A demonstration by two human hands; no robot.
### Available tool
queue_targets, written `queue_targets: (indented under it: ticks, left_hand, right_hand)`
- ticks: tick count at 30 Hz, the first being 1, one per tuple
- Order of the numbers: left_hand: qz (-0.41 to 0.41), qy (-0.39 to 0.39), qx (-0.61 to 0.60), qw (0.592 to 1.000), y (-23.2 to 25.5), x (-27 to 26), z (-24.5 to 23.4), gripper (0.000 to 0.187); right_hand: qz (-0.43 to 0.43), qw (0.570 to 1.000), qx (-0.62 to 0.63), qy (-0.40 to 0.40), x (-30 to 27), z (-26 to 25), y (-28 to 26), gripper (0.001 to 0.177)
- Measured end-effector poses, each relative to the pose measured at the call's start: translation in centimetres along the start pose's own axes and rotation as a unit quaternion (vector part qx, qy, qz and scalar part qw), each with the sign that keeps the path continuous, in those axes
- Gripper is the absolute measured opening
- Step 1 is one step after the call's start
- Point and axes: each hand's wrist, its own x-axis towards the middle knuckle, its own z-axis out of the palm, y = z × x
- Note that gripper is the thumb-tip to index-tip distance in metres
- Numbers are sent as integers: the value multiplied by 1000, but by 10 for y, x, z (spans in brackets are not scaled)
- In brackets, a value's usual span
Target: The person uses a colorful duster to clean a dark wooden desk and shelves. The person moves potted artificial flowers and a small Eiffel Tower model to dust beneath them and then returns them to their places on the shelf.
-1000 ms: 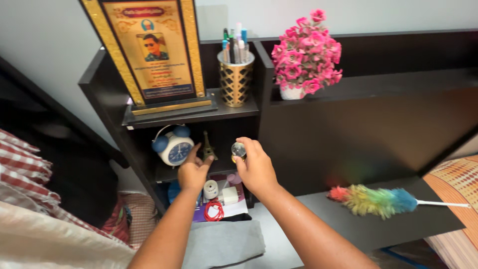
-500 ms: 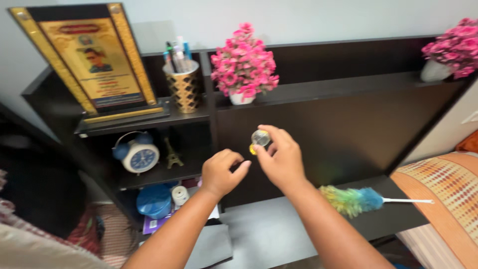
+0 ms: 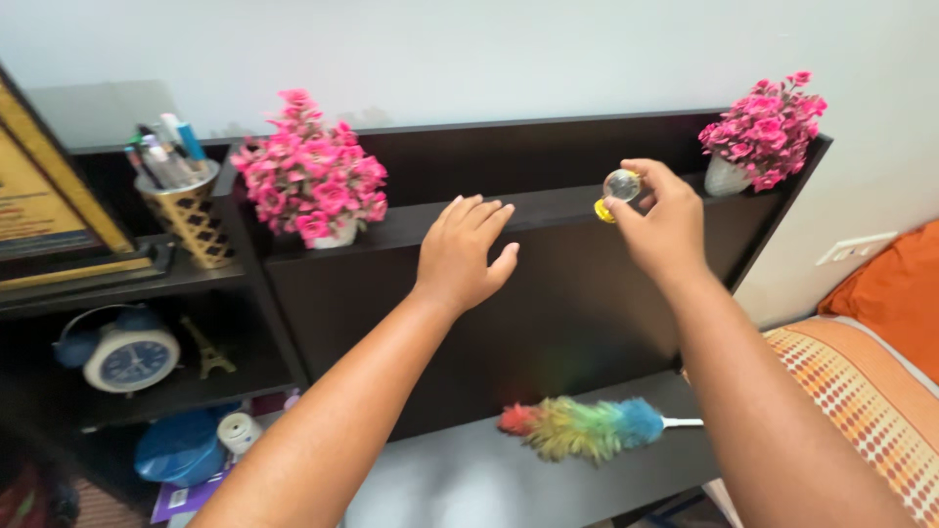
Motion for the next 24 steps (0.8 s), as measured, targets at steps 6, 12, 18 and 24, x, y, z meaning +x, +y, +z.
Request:
queue_targets:
  ticks: [6,12,18,24]
  left_hand:
    - [-24,24,64,997,-3,0,37,34]
    - [15,51,117,992,-1,-1,38,36]
    - [16,49,135,989,2,-1,41,39]
    - [20,46,143,988,4,0,41,42]
  right_hand:
    - [-83,996,18,-19,47,1,93,44]
    - [56,991,-69,-103,66,20,125,50]
    - [31,990,-61,-123,71,30,135,49]
    - [59,985,-72,-143,70,32,136,47]
